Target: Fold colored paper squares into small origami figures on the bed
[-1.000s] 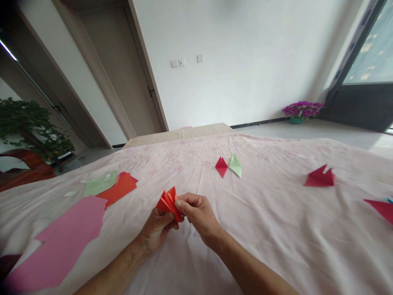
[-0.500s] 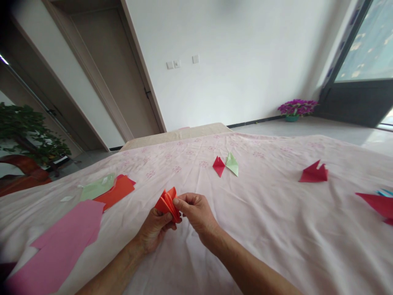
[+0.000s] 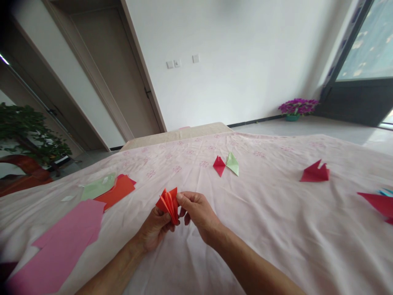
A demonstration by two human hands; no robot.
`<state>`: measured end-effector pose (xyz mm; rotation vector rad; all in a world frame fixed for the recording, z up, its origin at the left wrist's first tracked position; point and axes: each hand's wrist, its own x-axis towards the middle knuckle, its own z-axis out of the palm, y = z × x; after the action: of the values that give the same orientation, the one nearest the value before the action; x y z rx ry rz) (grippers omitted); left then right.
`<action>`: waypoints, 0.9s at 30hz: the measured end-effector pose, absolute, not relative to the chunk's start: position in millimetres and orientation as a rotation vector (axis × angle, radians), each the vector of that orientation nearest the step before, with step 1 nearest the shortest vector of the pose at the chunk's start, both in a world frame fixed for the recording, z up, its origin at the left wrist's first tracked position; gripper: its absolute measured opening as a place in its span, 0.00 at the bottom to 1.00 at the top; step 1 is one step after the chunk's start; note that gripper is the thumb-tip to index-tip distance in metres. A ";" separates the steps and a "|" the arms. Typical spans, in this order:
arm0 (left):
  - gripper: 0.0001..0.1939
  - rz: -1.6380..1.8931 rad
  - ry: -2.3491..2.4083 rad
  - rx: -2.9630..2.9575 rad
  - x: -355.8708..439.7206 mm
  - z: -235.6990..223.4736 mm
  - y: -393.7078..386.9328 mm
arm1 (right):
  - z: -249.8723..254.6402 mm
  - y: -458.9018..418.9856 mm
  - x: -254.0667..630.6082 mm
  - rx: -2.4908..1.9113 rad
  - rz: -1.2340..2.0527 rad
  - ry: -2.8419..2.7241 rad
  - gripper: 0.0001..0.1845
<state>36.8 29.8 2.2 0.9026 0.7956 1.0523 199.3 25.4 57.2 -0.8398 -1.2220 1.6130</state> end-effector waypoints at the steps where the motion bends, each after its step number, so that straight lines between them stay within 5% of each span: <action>1: 0.17 1.048 0.789 0.900 36.8 2.4 29.7 | 56.1 26.1 199.8 -0.810 1.626 -1.236 0.24; 17: 0.18 0.967 0.785 0.935 35.1 3.0 29.1 | 53.0 24.0 194.2 -1.021 1.466 -1.200 0.18; 27: 0.16 1.038 0.843 0.916 43.8 5.1 27.2 | 45.1 27.1 197.5 -1.335 0.599 -1.377 0.13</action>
<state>43.8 27.2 5.1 0.9156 0.8432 1.0383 197.5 27.1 45.1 -1.3348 -1.3774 0.5988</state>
